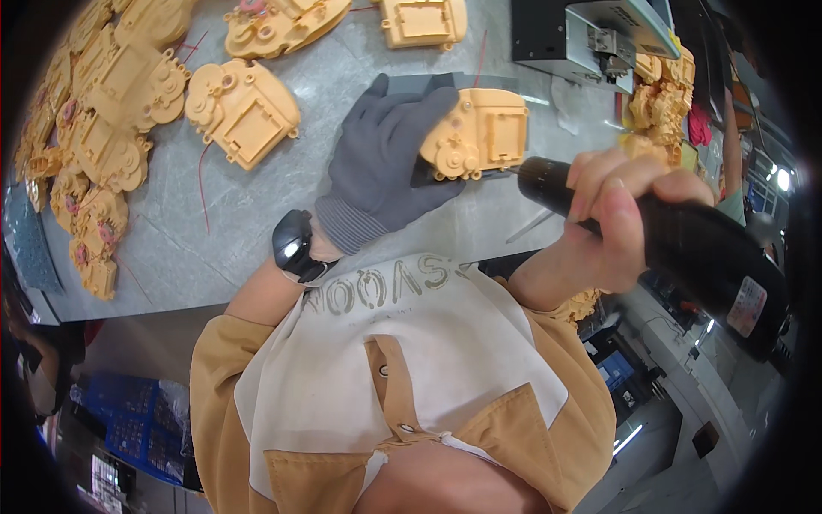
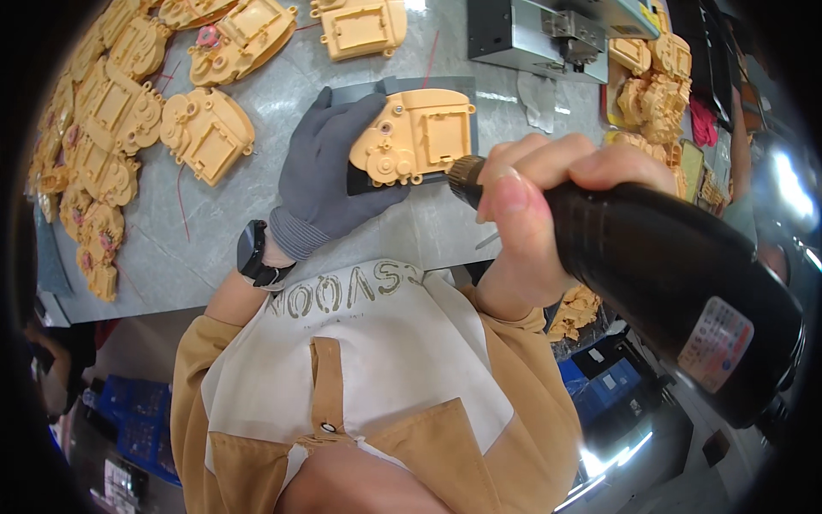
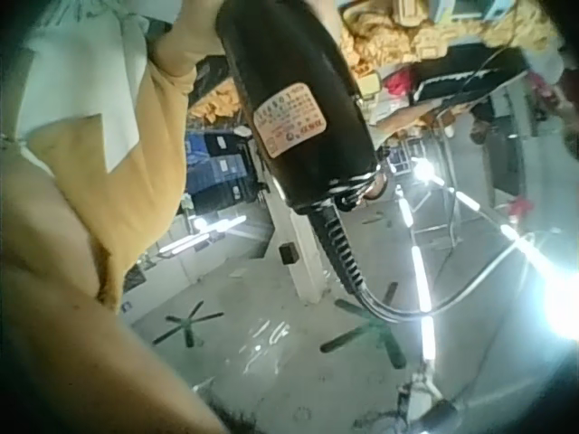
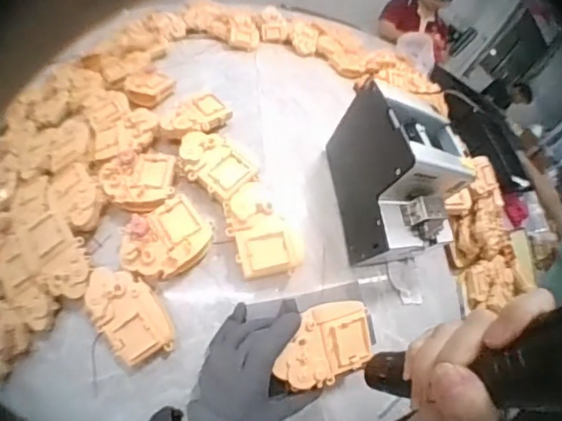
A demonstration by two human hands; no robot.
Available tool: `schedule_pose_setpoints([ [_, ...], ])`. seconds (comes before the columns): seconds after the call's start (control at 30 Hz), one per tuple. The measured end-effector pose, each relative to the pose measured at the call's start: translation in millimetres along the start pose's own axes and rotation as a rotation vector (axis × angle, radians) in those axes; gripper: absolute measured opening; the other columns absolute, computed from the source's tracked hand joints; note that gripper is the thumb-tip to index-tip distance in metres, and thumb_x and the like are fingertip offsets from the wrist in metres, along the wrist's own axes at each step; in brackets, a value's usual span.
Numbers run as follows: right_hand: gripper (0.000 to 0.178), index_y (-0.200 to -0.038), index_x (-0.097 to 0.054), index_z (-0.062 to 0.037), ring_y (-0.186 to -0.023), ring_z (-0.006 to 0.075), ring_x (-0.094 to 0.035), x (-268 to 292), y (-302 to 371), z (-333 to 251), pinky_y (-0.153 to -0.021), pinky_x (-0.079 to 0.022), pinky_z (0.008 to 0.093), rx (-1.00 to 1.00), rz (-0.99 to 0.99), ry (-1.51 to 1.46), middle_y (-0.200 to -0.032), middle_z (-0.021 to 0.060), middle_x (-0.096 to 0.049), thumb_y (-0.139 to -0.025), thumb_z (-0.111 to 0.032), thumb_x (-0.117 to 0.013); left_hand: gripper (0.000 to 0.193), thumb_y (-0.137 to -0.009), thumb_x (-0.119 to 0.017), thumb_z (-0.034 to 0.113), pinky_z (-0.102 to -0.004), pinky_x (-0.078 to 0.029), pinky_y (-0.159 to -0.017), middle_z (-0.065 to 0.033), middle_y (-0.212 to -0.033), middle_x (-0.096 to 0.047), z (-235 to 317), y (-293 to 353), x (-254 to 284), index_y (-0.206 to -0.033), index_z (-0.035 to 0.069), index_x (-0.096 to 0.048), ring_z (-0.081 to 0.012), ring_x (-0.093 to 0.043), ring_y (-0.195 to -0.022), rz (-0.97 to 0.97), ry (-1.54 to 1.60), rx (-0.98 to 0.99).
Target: The person uses a handheld rotary tool to drill holes into small yellow plastic components. They pick up each component from a pile on the table, hold it steady with a gloved hand, and drill into specific points before placing the finished piece aside. The process is repeated for multiple units throughout the clip.
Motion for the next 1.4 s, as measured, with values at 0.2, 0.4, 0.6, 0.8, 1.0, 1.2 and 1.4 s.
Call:
schedule_pose_setpoints([
  [0.2,0.036,-0.101,-0.035,-0.0042,-0.046,0.0182,-0.044,12,0,3,-0.047,-0.040,0.0350,-0.003,-0.056,-0.057,-0.058,0.0087,-0.045,-0.069,0.006,-0.049,0.077,-0.057,-0.076,0.026,-0.0485,-0.032,-0.099,-0.0082,-0.106,-0.054,-2,3,2,-0.123,0.008,-0.041,-0.0278,-0.051,-0.096,-0.003,-0.013,0.017],
  [0.4,0.036,-0.108,-0.043,-0.0051,-0.051,0.0135,-0.045,-11,8,-16,-0.060,-0.039,0.0323,0.081,0.087,-0.582,-0.059,0.0018,-0.043,-0.073,-0.003,-0.048,0.075,-0.057,-0.071,0.040,-0.0451,-0.032,-0.098,-0.0093,-0.096,-0.053,3,6,-2,-0.119,0.008,-0.044,-0.0286,-0.049,-0.095,0.041,-0.091,0.041],
  [0.6,0.032,-0.102,-0.040,-0.0010,-0.062,0.0119,-0.053,-118,13,38,-0.068,-0.043,0.0276,-0.153,-0.028,-0.143,-0.067,0.0033,-0.055,-0.075,0.000,-0.057,0.067,-0.060,-0.069,0.036,-0.0447,-0.029,-0.099,-0.0108,-0.101,-0.051,15,33,17,-0.117,0.008,-0.046,-0.0280,-0.046,-0.097,-0.017,0.023,0.103],
  [0.8,0.038,-0.105,-0.038,-0.0020,-0.068,0.0116,-0.055,-134,27,40,-0.073,-0.043,0.0275,-0.159,0.000,-0.013,-0.069,0.0039,-0.058,-0.074,-0.002,-0.061,0.059,-0.064,-0.067,0.034,-0.0450,-0.026,-0.100,-0.0117,-0.106,-0.049,14,37,46,-0.114,0.009,-0.048,-0.0269,-0.044,-0.100,-0.205,0.138,0.135],
  [1.0,0.011,-0.084,-0.049,-0.0100,-0.065,0.0148,-0.051,-37,-33,-31,-0.076,-0.045,0.0354,0.211,0.170,-0.292,-0.067,0.0004,-0.050,-0.084,-0.019,-0.056,0.064,-0.065,-0.068,0.031,-0.0474,-0.025,-0.101,-0.0121,-0.117,-0.044,39,32,29,-0.120,0.010,-0.043,-0.0259,-0.042,-0.108,-0.024,-0.240,-0.018],
  [1.2,0.021,-0.082,-0.046,-0.0092,-0.058,0.0160,-0.053,57,-167,-20,-0.056,-0.049,0.0277,0.498,0.514,-0.145,-0.068,0.0046,-0.051,-0.075,-0.001,-0.064,0.069,-0.060,-0.071,0.027,-0.0436,-0.027,-0.098,-0.0089,-0.111,-0.046,54,-24,27,-0.121,0.012,-0.043,-0.0258,-0.045,-0.102,-0.314,-0.329,-0.027],
  [1.4,0.026,-0.085,-0.048,-0.0061,-0.053,0.0151,-0.052,99,-178,-4,-0.050,-0.048,0.0256,0.378,0.655,0.102,-0.069,0.0037,-0.052,-0.070,0.003,-0.068,0.072,-0.060,-0.071,0.014,-0.0392,-0.041,-0.083,-0.0116,-0.111,-0.046,59,-2,82,-0.124,0.007,-0.038,-0.0266,-0.048,-0.099,0.241,0.185,-0.152],
])
Point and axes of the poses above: each hand's wrist, its own y-axis away from the middle knuckle, its own x-axis out of the back of the hand, z = x × y, the point moved 1 cm from there along -y, towards the middle knuckle
